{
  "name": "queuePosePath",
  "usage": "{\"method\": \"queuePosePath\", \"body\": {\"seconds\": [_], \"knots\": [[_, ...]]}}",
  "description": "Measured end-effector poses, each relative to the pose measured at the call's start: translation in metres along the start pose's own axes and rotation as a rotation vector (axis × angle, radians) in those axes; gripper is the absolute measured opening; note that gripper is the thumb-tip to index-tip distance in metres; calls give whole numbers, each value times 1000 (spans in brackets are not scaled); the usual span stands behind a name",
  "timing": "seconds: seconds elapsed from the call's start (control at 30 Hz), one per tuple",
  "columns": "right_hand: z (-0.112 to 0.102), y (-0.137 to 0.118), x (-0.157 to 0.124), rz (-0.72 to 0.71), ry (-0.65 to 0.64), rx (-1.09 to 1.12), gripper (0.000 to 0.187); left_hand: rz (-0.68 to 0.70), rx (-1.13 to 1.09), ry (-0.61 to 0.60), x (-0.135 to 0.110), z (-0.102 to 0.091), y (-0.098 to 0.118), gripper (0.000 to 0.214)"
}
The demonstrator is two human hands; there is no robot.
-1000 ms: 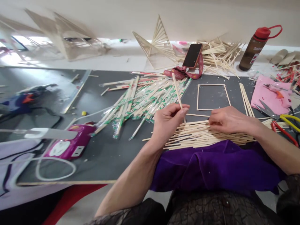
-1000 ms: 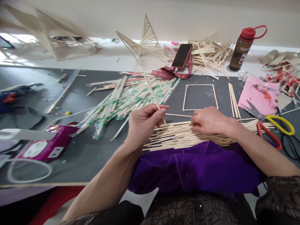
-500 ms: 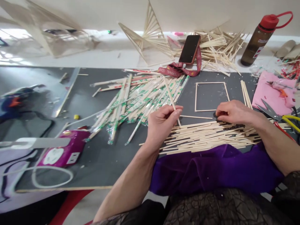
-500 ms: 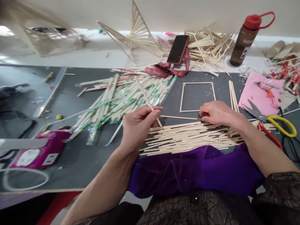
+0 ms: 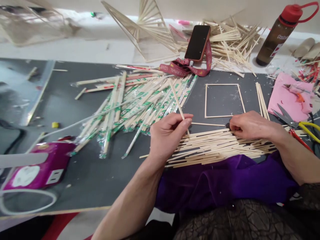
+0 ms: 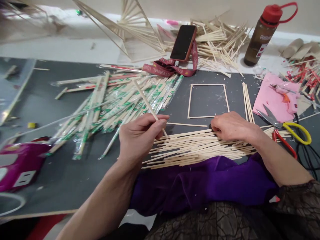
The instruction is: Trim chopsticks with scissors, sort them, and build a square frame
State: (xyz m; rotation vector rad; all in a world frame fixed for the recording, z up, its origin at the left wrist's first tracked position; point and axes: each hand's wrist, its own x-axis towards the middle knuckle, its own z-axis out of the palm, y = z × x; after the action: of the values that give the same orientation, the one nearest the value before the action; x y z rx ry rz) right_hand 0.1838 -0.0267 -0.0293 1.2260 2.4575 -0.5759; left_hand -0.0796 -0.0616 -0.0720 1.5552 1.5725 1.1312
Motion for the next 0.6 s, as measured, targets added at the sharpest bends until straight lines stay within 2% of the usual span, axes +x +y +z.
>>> {"method": "queuePosePath", "body": {"seconds": [0.23, 0.43, 0.6], "knots": [[4, -2, 0, -11, 48, -37, 10, 51, 5, -20, -2, 0, 4, 14], [8, 7, 2, -76, 98, 181, 11, 58, -11, -5, -4, 0, 8, 15], [9, 12, 2, -107, 100, 348, 19, 56, -45, 27, -4, 1, 8, 17]]}}
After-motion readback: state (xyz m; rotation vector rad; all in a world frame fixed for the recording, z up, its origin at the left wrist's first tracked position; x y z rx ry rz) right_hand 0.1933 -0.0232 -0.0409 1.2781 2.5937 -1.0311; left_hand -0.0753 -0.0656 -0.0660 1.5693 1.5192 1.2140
